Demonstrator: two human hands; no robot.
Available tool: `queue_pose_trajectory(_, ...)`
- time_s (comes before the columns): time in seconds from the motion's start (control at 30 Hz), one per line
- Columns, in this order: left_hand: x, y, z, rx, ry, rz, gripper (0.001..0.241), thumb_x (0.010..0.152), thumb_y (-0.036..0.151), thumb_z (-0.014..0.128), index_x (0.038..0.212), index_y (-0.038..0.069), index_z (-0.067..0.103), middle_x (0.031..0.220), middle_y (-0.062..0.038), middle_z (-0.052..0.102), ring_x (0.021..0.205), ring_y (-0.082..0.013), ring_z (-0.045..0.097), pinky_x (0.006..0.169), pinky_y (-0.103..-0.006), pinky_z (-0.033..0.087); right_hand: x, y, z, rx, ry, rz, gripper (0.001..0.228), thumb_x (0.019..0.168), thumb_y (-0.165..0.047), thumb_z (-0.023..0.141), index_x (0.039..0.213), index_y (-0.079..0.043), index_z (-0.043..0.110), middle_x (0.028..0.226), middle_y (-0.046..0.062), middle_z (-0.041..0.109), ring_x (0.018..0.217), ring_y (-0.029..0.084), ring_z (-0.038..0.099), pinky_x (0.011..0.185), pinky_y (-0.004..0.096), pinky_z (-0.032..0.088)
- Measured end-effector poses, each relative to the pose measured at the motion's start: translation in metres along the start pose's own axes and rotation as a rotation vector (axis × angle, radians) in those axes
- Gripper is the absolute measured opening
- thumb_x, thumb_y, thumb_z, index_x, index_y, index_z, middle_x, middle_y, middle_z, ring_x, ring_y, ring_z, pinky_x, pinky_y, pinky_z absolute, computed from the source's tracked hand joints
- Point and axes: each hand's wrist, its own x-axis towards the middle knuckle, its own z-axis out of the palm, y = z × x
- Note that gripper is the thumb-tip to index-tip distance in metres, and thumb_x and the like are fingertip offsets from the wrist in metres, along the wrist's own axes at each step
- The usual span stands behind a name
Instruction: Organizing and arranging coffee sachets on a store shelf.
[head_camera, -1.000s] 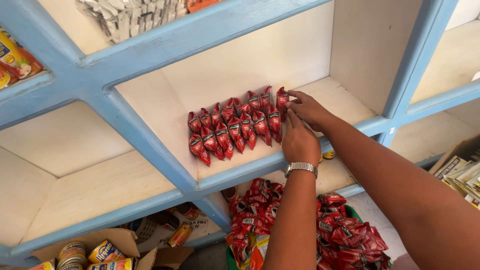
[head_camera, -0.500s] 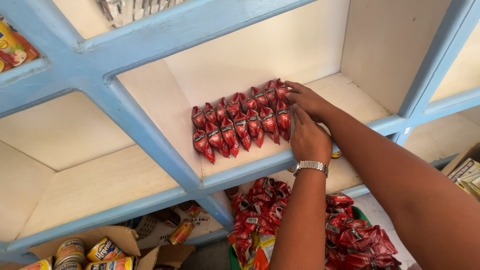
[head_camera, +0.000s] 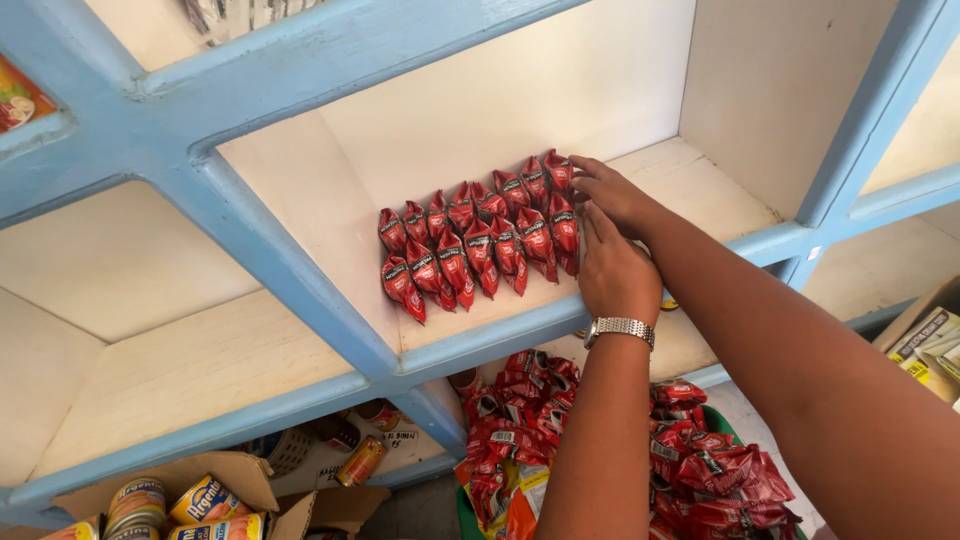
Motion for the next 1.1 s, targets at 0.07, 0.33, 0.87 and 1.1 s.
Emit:
queue_pose_trajectory(0.07,0.001,0.001,-0.001,0.000,-0.008,-0.009,0.063,0.093,0.005,0.052,0.151,-0.011,0.033,0.156,-0.031,0.042,0.143,-0.0411,0.044,0.110,-0.0436,0.045,0.000,0.000,0.000,0.002,-0.005,-0.007,0.061,0.100,-0.015,0.049,0.159,-0.010,0.033,0.145,0.010,0.055,0.116,0.022,0.058,0.098,0.036,0.051)
queue_pose_trajectory(0.33,0.006,0.003,-0.007,-0.015,-0.059,-0.074,0.070,0.090,0.008,0.055,0.152,-0.010,0.028,0.159,-0.031,0.035,0.135,-0.0451,0.050,0.105,-0.0457,0.047,0.007,0.006,-0.003,-0.106,-0.078,-0.089,0.061,0.100,-0.015,0.045,0.160,-0.010,0.034,0.152,0.013,0.052,0.132,0.024,0.053,0.109,0.037,0.044)
queue_pose_trajectory(0.87,0.016,-0.006,-0.001,-0.061,-0.136,-0.142,0.080,0.087,0.010,0.059,0.154,-0.009,0.021,0.161,-0.031,0.027,0.133,-0.0472,0.049,0.104,-0.0484,0.047,0.028,0.021,-0.014,0.004,-0.172,-0.148,0.054,0.100,-0.011,0.044,0.154,-0.003,0.043,0.142,0.013,0.061,0.125,0.021,0.059,0.108,0.034,0.045)
queue_pose_trajectory(1.1,0.009,-0.007,-0.001,-0.029,-0.117,-0.049,0.068,0.091,0.009,0.056,0.150,-0.011,0.031,0.154,-0.030,0.042,0.132,-0.0444,0.054,0.104,-0.0476,0.048,0.012,0.011,-0.015,-0.103,-0.005,-0.053,0.058,0.099,-0.022,0.048,0.156,-0.014,0.040,0.137,0.014,0.060,0.120,0.025,0.058,0.099,0.038,0.049)
